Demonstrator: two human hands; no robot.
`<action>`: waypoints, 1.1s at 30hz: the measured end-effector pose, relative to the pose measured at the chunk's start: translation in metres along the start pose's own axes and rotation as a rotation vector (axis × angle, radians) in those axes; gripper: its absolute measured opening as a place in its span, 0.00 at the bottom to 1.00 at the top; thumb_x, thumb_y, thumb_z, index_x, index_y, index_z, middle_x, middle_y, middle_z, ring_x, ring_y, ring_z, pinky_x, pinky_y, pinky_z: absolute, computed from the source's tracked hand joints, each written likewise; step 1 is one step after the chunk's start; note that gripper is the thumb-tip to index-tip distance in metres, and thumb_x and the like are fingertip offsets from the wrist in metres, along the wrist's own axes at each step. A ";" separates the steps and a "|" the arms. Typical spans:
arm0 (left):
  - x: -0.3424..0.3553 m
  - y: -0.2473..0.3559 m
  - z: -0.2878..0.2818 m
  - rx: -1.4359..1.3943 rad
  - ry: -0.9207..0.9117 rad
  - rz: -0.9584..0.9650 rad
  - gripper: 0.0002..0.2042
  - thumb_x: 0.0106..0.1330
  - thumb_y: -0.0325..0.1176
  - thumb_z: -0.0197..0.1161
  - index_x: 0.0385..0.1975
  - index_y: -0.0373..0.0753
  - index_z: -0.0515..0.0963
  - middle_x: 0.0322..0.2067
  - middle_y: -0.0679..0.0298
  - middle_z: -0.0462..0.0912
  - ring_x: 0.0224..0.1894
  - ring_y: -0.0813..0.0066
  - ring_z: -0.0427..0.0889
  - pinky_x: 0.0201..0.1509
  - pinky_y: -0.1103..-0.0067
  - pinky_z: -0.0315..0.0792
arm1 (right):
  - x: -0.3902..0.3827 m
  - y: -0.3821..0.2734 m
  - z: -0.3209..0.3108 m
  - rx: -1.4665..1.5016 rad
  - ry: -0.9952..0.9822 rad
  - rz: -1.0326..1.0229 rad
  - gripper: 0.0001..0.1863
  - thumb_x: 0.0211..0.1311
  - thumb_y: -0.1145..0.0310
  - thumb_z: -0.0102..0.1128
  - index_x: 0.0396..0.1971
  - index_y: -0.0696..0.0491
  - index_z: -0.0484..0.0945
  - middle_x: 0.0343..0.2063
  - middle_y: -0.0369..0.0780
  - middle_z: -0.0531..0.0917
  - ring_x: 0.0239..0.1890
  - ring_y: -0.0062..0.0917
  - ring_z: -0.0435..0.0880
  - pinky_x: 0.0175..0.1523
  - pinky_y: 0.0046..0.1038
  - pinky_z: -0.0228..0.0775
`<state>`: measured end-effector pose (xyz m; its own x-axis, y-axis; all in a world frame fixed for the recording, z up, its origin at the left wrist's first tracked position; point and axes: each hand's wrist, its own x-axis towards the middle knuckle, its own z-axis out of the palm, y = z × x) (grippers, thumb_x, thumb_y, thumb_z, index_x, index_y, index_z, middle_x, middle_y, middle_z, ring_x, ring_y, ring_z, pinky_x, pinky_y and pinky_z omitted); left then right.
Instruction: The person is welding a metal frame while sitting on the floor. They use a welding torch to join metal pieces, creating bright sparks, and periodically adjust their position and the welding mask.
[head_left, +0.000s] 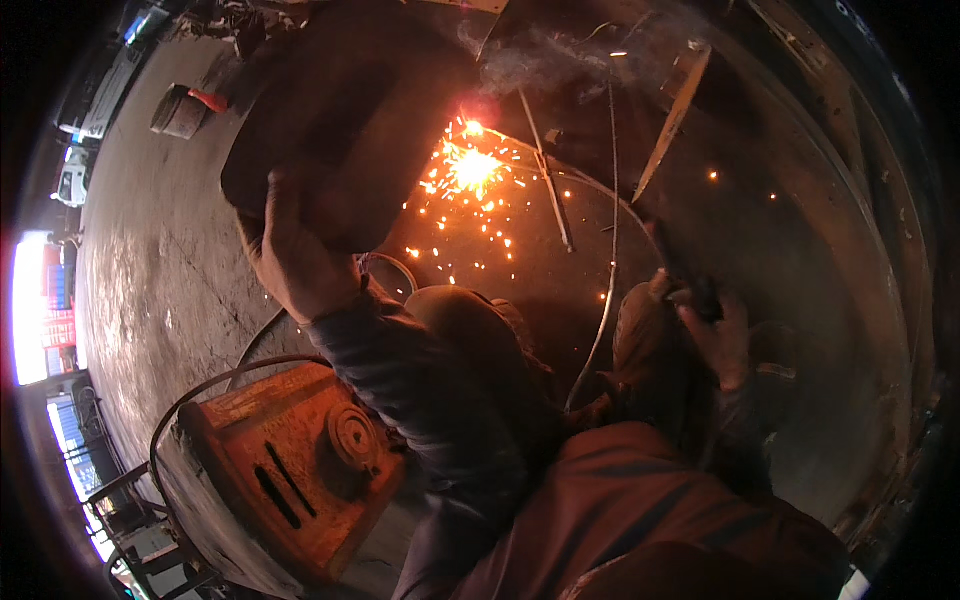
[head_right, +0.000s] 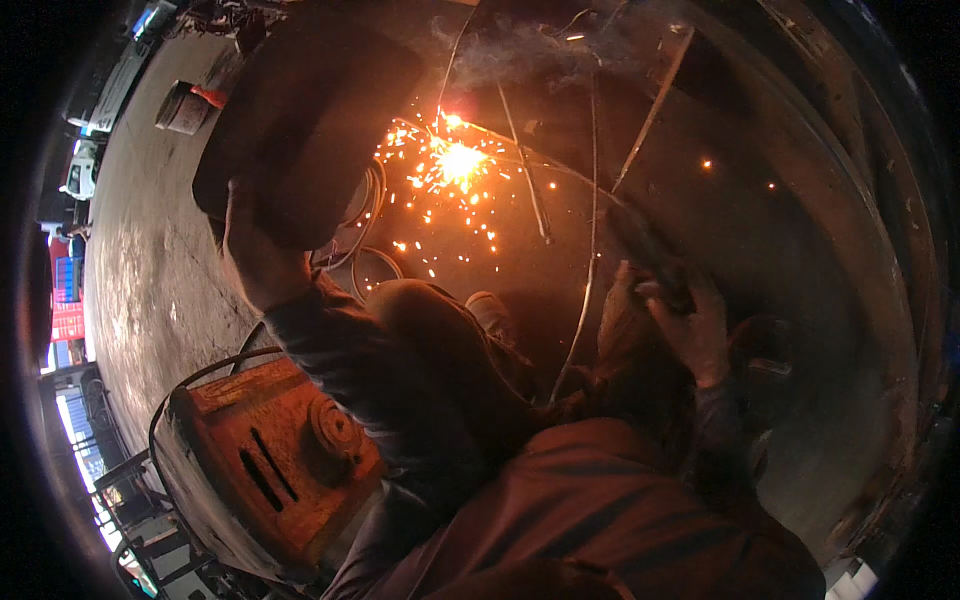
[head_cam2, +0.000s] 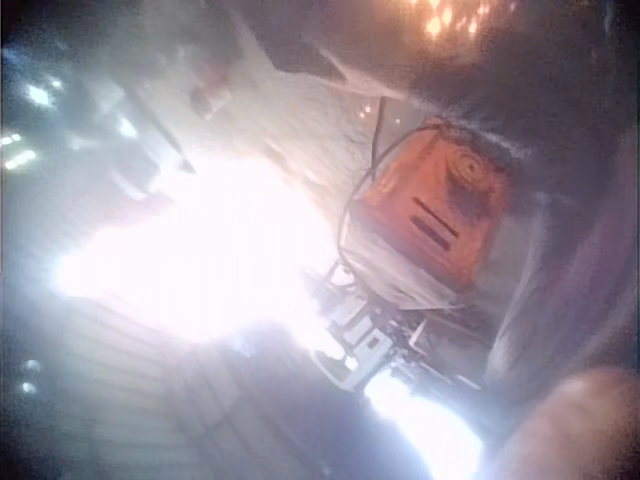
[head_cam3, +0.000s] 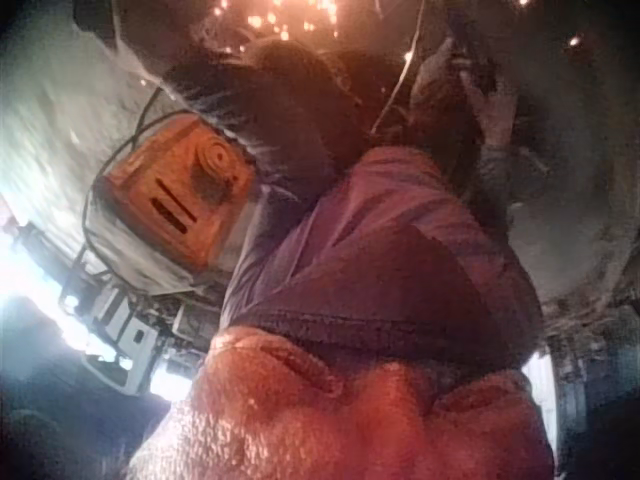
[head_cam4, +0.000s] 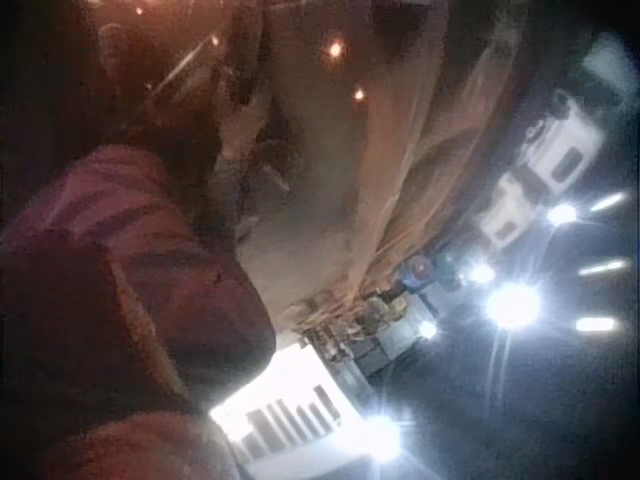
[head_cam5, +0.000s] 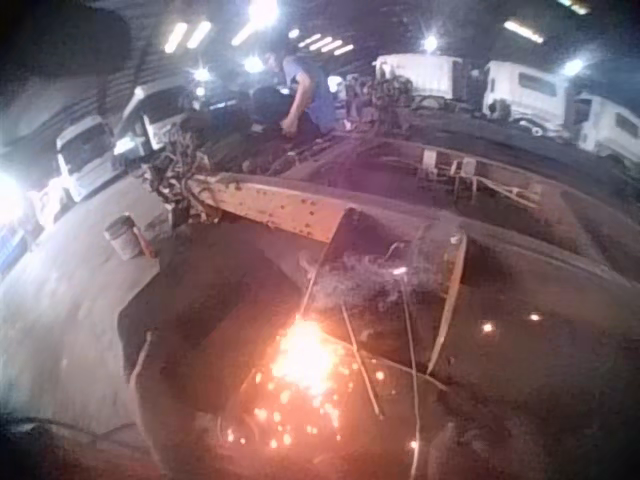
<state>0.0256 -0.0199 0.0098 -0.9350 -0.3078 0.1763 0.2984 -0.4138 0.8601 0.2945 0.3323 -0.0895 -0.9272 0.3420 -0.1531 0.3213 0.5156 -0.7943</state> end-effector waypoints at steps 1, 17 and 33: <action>0.002 0.000 -0.007 -0.022 0.017 -0.004 0.22 0.66 0.29 0.67 0.59 0.35 0.75 0.53 0.56 0.81 0.51 0.62 0.83 0.55 0.69 0.78 | -0.014 0.011 -0.008 -0.015 0.104 -0.008 0.28 0.63 0.61 0.67 0.58 0.60 0.74 0.52 0.48 0.81 0.53 0.38 0.82 0.57 0.35 0.73; 0.025 -0.005 -0.079 0.050 -0.031 -0.152 0.21 0.71 0.33 0.61 0.63 0.37 0.72 0.55 0.55 0.79 0.55 0.58 0.80 0.57 0.62 0.77 | 0.021 0.204 0.006 0.012 0.164 0.281 0.43 0.58 0.53 0.67 0.64 0.70 0.65 0.54 0.61 0.79 0.60 0.50 0.79 0.62 0.42 0.69; -0.108 -0.234 -0.355 0.852 0.201 -0.402 0.20 0.69 0.38 0.65 0.52 0.28 0.77 0.40 0.54 0.85 0.40 0.61 0.82 0.42 0.67 0.77 | 0.137 0.365 0.059 -0.441 0.280 0.357 0.40 0.59 0.64 0.62 0.71 0.54 0.59 0.46 0.53 0.83 0.45 0.50 0.84 0.50 0.47 0.75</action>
<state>0.1249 -0.1942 -0.3805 -0.8630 -0.4523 -0.2250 -0.3510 0.2164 0.9110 0.2733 0.5209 -0.4351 -0.6816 0.7146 -0.1573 0.7063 0.5864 -0.3966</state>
